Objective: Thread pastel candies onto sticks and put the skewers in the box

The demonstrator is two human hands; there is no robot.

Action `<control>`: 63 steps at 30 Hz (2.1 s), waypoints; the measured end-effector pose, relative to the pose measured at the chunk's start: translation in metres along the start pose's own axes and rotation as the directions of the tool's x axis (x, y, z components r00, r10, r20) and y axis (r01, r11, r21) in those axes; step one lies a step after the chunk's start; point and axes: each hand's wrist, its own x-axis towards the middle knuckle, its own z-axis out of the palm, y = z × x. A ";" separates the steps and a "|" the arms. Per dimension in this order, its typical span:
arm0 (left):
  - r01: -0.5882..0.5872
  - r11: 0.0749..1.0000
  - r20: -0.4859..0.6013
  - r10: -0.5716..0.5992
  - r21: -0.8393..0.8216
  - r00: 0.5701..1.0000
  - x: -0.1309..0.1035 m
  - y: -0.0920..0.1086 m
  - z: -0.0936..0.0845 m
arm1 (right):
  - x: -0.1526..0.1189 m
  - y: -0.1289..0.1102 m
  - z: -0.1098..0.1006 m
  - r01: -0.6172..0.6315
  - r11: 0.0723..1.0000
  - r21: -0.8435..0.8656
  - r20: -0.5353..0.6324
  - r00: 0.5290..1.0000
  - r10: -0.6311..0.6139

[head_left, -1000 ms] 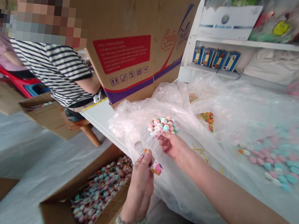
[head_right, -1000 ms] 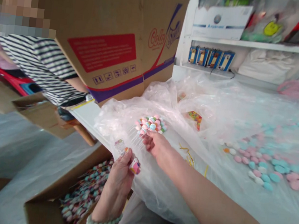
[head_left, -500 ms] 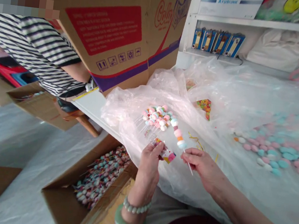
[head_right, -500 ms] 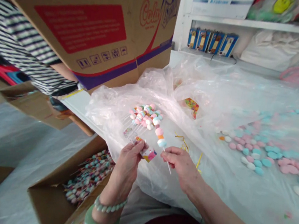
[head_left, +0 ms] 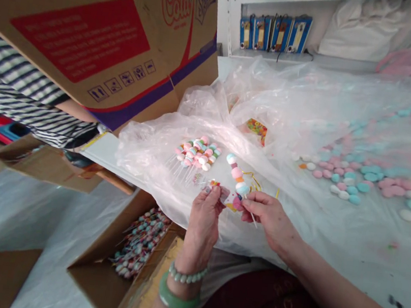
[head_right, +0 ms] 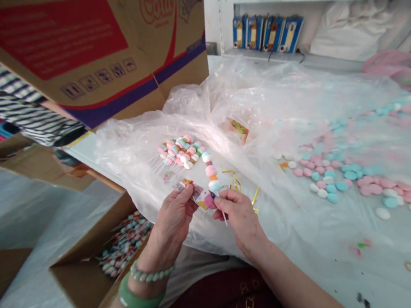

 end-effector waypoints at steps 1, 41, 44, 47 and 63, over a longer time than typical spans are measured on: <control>0.017 0.999 -0.057 -0.019 -0.047 0.998 0.002 0.005 -0.002 | -0.002 0.000 -0.005 0.015 0.999 -0.040 -0.005 1.000 -0.015; 0.083 0.990 0.106 -0.070 -0.117 0.992 0.007 0.005 -0.023 | -0.025 0.027 -0.014 0.021 0.919 -0.395 0.155 0.987 0.044; 0.091 0.989 0.123 -0.076 -0.114 0.989 0.008 0.002 -0.023 | -0.024 0.026 -0.010 -0.272 0.962 0.000 0.282 0.923 0.260; 0.083 0.984 0.093 -0.069 -0.155 0.993 0.012 0.001 -0.028 | -0.021 0.032 -0.013 -0.482 0.835 0.265 0.466 0.822 0.327; 0.113 0.986 0.166 -0.132 0.120 0.977 0.002 0.004 -0.019 | -0.018 0.036 -0.014 0.306 0.683 -0.663 0.118 0.944 -0.308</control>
